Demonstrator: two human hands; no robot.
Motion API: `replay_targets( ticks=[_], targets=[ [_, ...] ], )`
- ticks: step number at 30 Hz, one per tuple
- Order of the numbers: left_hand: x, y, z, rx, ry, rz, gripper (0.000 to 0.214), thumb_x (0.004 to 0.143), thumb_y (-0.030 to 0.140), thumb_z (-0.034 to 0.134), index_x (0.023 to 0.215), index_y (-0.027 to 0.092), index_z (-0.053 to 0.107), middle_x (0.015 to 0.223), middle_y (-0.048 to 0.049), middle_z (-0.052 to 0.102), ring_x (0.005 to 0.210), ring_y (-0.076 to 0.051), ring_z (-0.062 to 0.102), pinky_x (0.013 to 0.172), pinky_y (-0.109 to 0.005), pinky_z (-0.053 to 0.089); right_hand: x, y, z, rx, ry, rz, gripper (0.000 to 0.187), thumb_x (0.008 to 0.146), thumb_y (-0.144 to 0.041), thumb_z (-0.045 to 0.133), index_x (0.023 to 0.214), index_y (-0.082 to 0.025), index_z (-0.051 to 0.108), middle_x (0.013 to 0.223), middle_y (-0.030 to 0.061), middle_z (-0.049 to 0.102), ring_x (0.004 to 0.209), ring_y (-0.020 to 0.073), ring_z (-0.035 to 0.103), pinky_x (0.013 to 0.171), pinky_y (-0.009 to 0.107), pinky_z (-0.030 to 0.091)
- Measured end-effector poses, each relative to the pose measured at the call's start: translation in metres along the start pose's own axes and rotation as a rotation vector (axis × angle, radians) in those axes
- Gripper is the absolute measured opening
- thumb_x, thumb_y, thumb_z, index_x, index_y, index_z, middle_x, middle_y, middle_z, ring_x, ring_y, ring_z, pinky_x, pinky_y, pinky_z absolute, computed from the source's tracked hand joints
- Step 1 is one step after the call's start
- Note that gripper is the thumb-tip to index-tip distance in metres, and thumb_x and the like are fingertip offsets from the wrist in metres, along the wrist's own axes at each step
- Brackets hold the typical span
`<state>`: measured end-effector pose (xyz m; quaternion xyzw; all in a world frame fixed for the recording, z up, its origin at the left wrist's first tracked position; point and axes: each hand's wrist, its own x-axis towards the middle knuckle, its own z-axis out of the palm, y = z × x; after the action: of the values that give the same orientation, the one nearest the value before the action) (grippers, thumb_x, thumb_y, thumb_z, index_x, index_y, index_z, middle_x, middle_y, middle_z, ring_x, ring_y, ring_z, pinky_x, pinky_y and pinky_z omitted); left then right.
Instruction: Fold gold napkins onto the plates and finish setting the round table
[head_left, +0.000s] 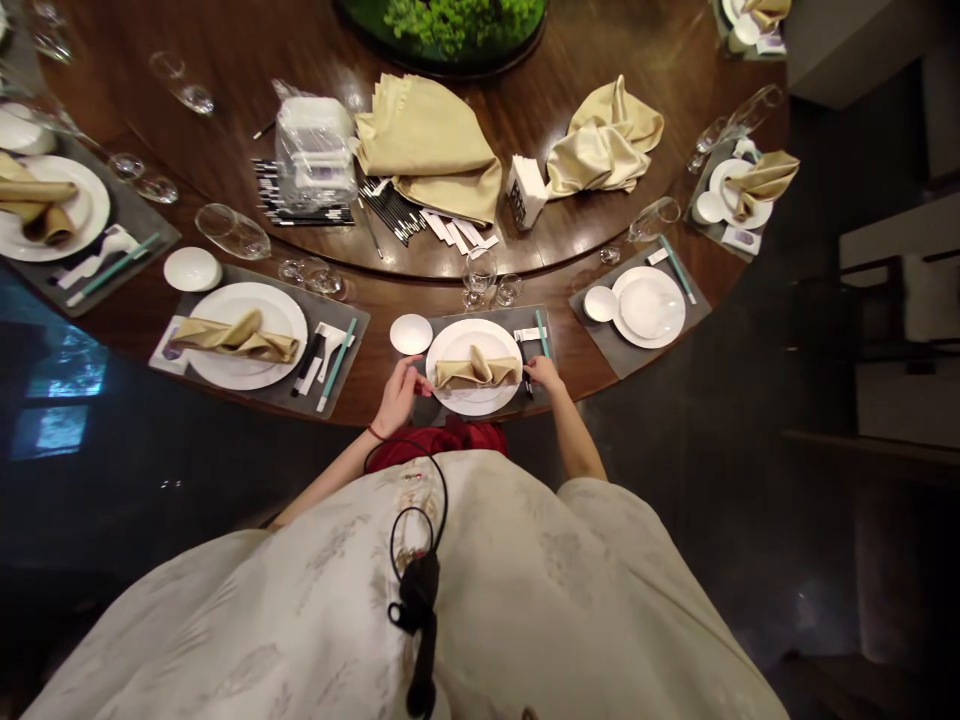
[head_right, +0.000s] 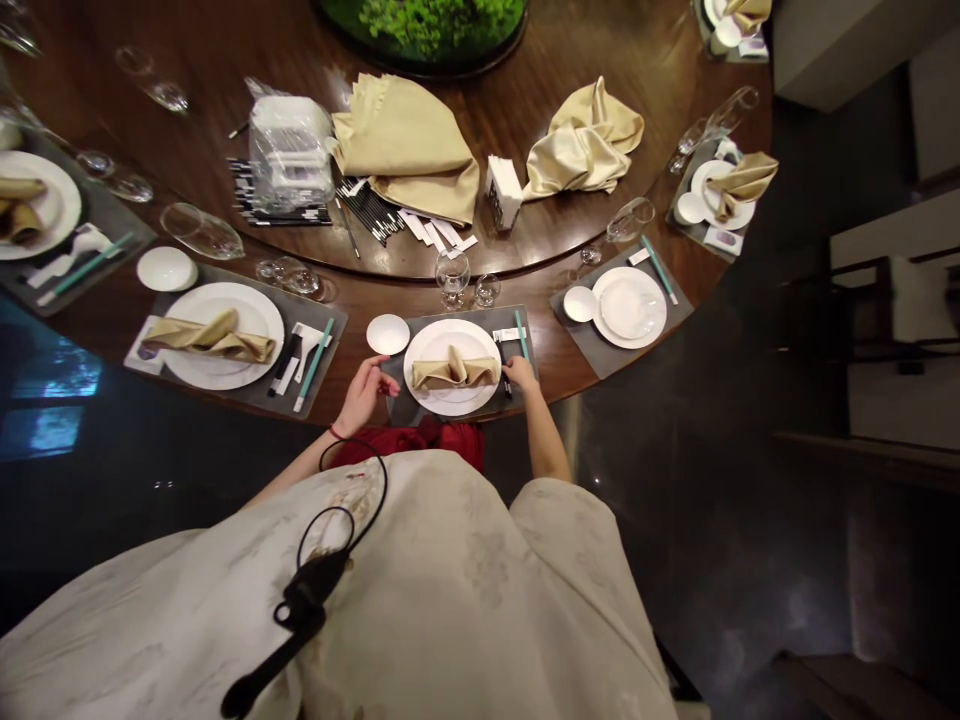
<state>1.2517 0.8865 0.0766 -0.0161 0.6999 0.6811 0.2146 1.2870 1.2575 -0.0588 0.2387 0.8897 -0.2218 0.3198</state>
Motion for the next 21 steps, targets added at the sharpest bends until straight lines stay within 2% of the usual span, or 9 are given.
replay_targets(
  ticks=[2,8,11,21],
  targets=[
    [-0.002,-0.003,0.002,-0.012,-0.006,-0.016,0.057,0.094,0.065,0.051,0.124,0.016,0.053,0.071,-0.0021,0.068,0.062,-0.016,0.064,0.064,-0.03,0.055,0.0,0.001,0.002,-0.038,0.02,0.003,0.024,0.091,-0.021,0.059,0.106,-0.01,0.075,0.093,0.0113,0.076,0.079,0.0134,0.068,0.073,0.016,0.046],
    [-0.003,-0.008,0.01,-0.029,-0.045,-0.027,0.057,0.094,0.064,0.051,0.123,0.016,0.054,0.071,-0.002,0.067,0.062,-0.016,0.064,0.065,-0.031,0.054,0.002,-0.004,0.007,-0.056,0.1,-0.009,0.03,0.092,-0.015,0.055,0.114,-0.012,0.075,0.114,0.0139,0.074,0.104,0.0174,0.067,0.086,0.019,0.046],
    [-0.002,-0.007,0.012,-0.025,-0.063,-0.039,0.057,0.094,0.065,0.051,0.123,0.016,0.054,0.071,-0.0018,0.067,0.063,-0.016,0.064,0.066,-0.031,0.054,0.001,-0.009,0.007,-0.054,0.125,-0.005,0.031,0.093,-0.016,0.053,0.115,-0.012,0.074,0.115,0.0143,0.074,0.105,0.018,0.067,0.088,0.02,0.047],
    [0.006,-0.007,0.01,-0.054,-0.047,-0.084,0.059,0.092,0.067,0.052,0.122,0.016,0.053,0.07,-0.0021,0.067,0.063,-0.016,0.064,0.064,-0.03,0.053,-0.001,-0.013,0.005,-0.081,0.088,0.022,0.029,0.09,-0.018,0.059,0.114,-0.012,0.075,0.115,0.0155,0.074,0.103,0.019,0.068,0.086,0.02,0.049]
  ],
)
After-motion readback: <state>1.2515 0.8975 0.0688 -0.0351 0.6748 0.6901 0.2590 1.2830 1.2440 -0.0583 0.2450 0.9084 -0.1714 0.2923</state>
